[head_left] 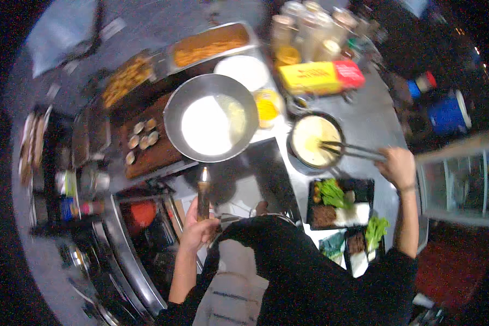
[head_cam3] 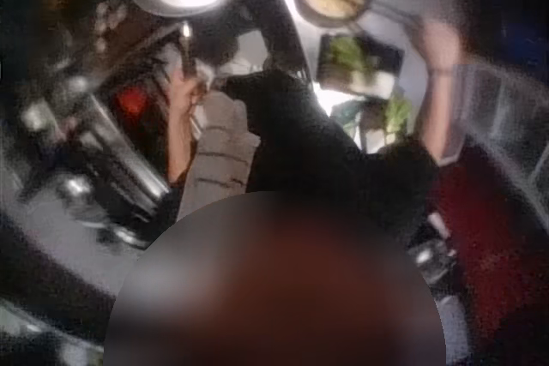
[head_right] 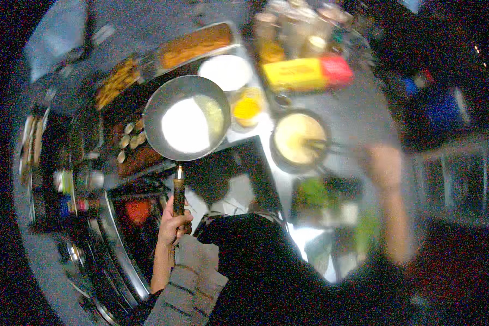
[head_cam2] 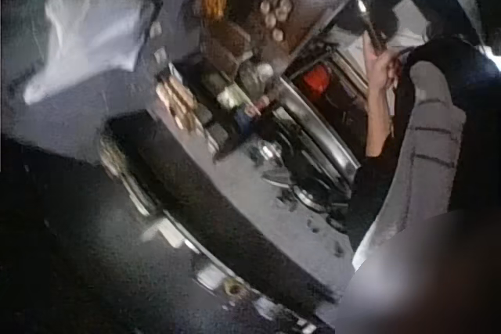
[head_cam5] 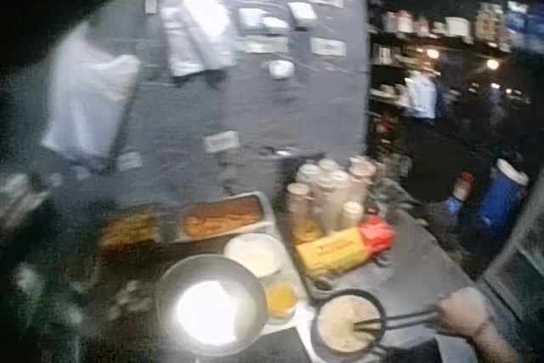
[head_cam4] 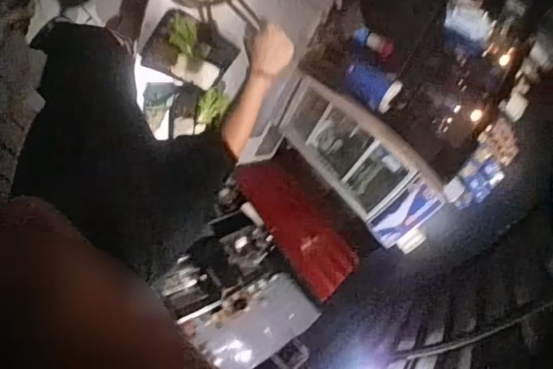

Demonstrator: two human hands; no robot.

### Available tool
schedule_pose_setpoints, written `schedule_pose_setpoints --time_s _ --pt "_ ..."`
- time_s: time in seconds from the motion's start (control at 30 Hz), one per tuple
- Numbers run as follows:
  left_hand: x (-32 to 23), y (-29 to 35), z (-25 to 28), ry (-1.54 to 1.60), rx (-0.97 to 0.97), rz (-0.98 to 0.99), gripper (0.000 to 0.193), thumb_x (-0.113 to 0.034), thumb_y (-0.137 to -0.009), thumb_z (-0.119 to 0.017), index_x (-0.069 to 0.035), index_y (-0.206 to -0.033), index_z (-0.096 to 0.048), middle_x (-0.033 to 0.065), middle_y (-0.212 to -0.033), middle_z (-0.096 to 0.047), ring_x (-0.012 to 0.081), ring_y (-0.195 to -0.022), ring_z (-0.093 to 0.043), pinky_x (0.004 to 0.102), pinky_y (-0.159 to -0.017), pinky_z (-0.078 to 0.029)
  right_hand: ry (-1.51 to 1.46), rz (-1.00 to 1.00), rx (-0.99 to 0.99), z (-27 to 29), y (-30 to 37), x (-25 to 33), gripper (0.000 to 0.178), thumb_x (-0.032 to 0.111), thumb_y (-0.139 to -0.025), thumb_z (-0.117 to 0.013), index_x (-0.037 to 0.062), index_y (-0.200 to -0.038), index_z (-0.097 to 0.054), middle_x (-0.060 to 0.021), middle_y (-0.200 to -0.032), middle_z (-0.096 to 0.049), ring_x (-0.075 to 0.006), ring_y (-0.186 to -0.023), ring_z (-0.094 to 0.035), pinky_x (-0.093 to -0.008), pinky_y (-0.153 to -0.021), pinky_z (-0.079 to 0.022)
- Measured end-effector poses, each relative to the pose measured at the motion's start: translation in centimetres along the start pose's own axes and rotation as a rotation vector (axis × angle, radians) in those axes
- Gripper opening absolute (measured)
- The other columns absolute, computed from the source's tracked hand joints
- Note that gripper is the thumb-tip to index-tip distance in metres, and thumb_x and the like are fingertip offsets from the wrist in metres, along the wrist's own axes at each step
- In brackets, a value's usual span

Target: The person cooks scrambled eggs in a pan, transfers them to a bowl, and then assembles sushi rolls by placing rice and fillings into nori sheets. The person arranges the finished sushi pieces on a black tray.

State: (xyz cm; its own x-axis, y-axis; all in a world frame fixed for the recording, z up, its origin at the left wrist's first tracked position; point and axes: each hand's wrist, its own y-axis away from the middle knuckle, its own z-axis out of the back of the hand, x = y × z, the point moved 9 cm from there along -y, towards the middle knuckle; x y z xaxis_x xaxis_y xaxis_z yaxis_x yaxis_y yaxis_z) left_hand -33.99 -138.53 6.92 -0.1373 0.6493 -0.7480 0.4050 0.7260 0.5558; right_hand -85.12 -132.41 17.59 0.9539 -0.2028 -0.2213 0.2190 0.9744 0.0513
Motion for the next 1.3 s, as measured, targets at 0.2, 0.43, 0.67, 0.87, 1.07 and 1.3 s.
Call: schedule_pose_setpoints --time_s 0.2,0.43,0.67,0.87,1.07,1.3 --pt "2.6 10.9 6.6 0.187 -0.030 -0.083 0.053 -0.002 -0.086 -0.066 -0.012 -0.130 -0.037 0.0018 -0.059 -0.046 0.0092 -0.038 -0.044 0.0270 -0.032 -0.037 -0.751 -0.251 0.002 5.4 1.4 -0.5 0.047 0.014 -0.080 -0.075 -0.0070 -0.121 -0.064 -0.0151 -0.114 -0.069 -0.0234 -0.102 -0.064 -0.0344 -0.090 -0.049" --pt "6.8 33.2 13.0 0.434 -0.318 -0.364 0.047 0.001 -0.087 -0.064 -0.011 -0.127 -0.041 -0.0013 -0.076 -0.049 0.0046 -0.043 -0.041 0.0217 -0.035 -0.031 -1.059 0.295 -0.077 10.7 -5.7 25.1 0.051 0.026 -0.090 -0.072 -0.0070 -0.128 -0.061 -0.0146 -0.121 -0.065 -0.0206 -0.111 -0.058 -0.0339 -0.100 -0.043" --pt "21.0 56.4 18.4 0.443 -1.087 -0.587 0.079 0.006 -0.075 -0.065 -0.015 -0.145 -0.035 0.0038 -0.073 -0.055 0.0120 -0.045 -0.046 0.0273 -0.039 -0.035 -0.965 0.881 -0.060 23.7 4.1 67.5 0.040 0.022 -0.088 -0.073 -0.0028 -0.119 -0.067 -0.0097 -0.094 -0.073 -0.0159 -0.087 -0.066 -0.0299 -0.080 -0.049" --pt "28.8 69.1 19.8 0.967 -1.354 -0.812 0.063 0.008 -0.074 -0.059 -0.015 -0.130 -0.043 0.0005 -0.055 -0.038 0.0105 -0.031 -0.033 0.0275 -0.028 -0.025 -0.379 1.148 -0.354 33.2 8.8 93.1 0.050 0.044 -0.077 -0.074 0.0041 -0.107 -0.072 -0.0216 -0.098 -0.071 -0.0388 -0.099 -0.067 -0.0469 -0.087 -0.052" --pt "42.1 79.4 19.1 1.039 -1.807 -0.990 0.050 0.006 -0.076 -0.057 -0.010 -0.123 -0.047 0.0007 -0.059 -0.041 0.0099 -0.030 -0.031 0.0260 -0.026 -0.025 0.113 1.311 -0.470 39.0 14.9 112.4 0.042 0.036 -0.074 -0.067 0.0057 -0.102 -0.072 -0.0190 -0.103 -0.071 -0.0368 -0.098 -0.068 -0.0476 -0.085 -0.054" --pt "45.6 85.4 15.4 1.217 -2.196 -1.144 0.034 -0.013 -0.097 -0.054 -0.020 -0.065 -0.044 -0.0087 -0.046 -0.034 0.0042 -0.034 -0.027 0.0236 -0.032 -0.024 0.143 1.365 -0.419 37.8 6.8 127.1 0.062 0.045 -0.073 -0.074 0.0102 -0.123 -0.063 -0.0184 -0.128 -0.062 -0.0369 -0.118 -0.059 -0.0478 -0.097 -0.049"
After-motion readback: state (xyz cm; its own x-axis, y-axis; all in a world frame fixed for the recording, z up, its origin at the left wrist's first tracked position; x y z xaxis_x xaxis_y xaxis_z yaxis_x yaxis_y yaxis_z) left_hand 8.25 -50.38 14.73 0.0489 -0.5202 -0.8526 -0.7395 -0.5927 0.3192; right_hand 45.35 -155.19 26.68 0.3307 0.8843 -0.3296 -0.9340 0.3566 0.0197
